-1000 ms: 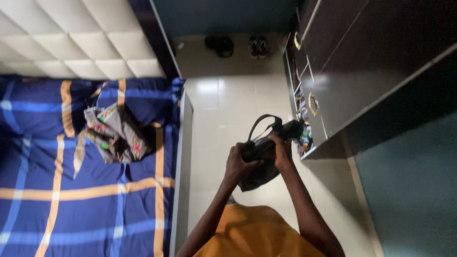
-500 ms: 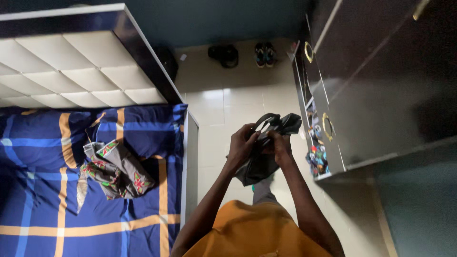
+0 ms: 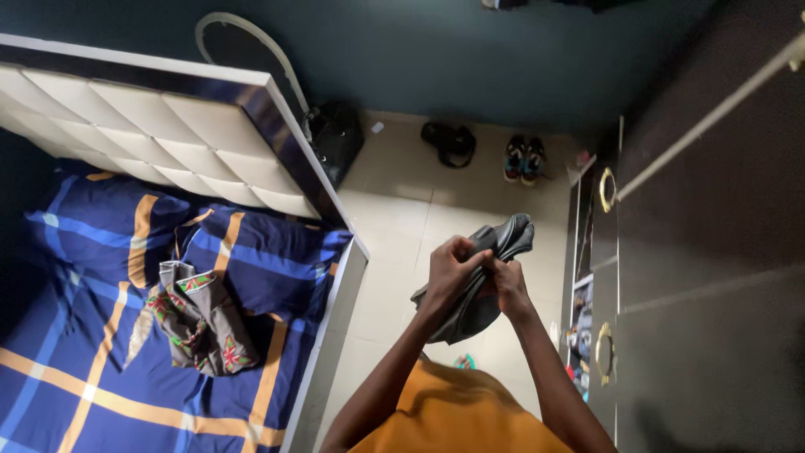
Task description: The person places a laptop, headphones, a cable, and a container into a backpack before folding a piece of cloth on the bed.
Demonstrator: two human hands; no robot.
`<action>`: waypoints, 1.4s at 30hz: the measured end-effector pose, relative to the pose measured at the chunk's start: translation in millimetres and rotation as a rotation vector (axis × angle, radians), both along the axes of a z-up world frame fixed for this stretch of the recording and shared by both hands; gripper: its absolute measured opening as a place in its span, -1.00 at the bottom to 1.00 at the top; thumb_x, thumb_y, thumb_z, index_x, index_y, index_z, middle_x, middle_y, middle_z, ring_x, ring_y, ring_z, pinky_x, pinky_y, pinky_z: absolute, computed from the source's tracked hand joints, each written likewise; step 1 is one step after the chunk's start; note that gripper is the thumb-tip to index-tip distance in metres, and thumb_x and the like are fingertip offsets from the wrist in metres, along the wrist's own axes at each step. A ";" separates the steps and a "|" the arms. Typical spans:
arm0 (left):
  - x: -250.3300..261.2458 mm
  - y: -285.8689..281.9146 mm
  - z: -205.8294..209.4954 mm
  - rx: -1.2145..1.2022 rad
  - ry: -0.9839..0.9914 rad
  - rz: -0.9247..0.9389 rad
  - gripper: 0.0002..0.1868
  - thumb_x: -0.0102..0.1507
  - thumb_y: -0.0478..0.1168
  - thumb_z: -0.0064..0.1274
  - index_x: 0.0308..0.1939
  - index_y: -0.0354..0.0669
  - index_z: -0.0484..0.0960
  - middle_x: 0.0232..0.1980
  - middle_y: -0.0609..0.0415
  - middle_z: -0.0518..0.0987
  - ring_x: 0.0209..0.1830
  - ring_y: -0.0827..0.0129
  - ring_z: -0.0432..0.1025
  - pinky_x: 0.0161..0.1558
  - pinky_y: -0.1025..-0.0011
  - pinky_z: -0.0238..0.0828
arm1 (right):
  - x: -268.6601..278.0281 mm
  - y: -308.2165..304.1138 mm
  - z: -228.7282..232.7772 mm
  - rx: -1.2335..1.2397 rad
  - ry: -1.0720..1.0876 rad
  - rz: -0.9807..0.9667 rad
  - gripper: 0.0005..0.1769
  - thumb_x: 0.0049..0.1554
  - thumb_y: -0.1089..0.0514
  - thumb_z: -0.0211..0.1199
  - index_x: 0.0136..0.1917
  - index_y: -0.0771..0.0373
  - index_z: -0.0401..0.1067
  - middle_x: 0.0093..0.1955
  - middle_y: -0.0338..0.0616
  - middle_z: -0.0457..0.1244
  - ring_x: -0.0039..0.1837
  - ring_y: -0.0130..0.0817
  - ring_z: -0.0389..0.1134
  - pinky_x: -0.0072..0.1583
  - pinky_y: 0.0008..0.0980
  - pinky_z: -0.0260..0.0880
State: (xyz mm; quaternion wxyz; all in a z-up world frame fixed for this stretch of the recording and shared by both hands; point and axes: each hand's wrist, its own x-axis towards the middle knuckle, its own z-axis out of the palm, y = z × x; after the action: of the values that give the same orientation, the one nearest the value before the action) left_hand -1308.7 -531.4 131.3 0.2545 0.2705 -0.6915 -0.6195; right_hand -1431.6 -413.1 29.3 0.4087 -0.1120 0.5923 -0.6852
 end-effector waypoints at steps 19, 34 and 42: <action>-208.3 -191.5 -3.0 0.303 0.145 -0.123 -0.72 0.36 -0.15 0.12 0.00 -0.31 0.67 -0.40 0.21 0.54 -0.49 0.66 0.35 -0.53 0.61 0.25 | -198.3 -193.9 24.0 0.165 0.059 -0.111 -0.63 0.11 -0.10 0.33 -0.28 0.25 0.53 -0.43 -0.27 0.28 -0.49 -0.48 0.25 -0.45 -0.44 0.22; -294.5 -349.1 -20.3 0.314 0.149 0.169 -0.72 0.36 -0.18 0.07 0.06 -0.29 0.65 -0.34 0.19 0.60 -0.44 0.63 0.44 -0.49 0.59 0.42 | -298.7 -386.1 39.4 0.243 0.089 0.090 -0.65 0.10 -0.04 0.29 -0.30 0.30 0.53 -0.43 -0.20 0.30 -0.48 -0.43 0.28 -0.43 -0.39 0.29; -329.8 -458.7 -22.8 0.328 0.155 0.491 -0.75 0.34 -0.22 0.14 0.03 -0.30 0.67 -0.44 0.19 0.56 -0.55 0.64 0.39 -0.52 0.60 0.38 | -350.1 -541.9 20.9 0.248 0.040 0.341 -0.75 0.04 0.06 0.28 -0.31 0.30 0.48 -0.44 -0.17 0.29 -0.51 -0.38 0.27 -0.46 -0.35 0.24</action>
State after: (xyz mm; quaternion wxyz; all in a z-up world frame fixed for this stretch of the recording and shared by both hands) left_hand -1638.4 -990.1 108.4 0.4016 0.4189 -0.4749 -0.6615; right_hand -1781.7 -955.0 50.1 0.5176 -0.1733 0.6526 -0.5255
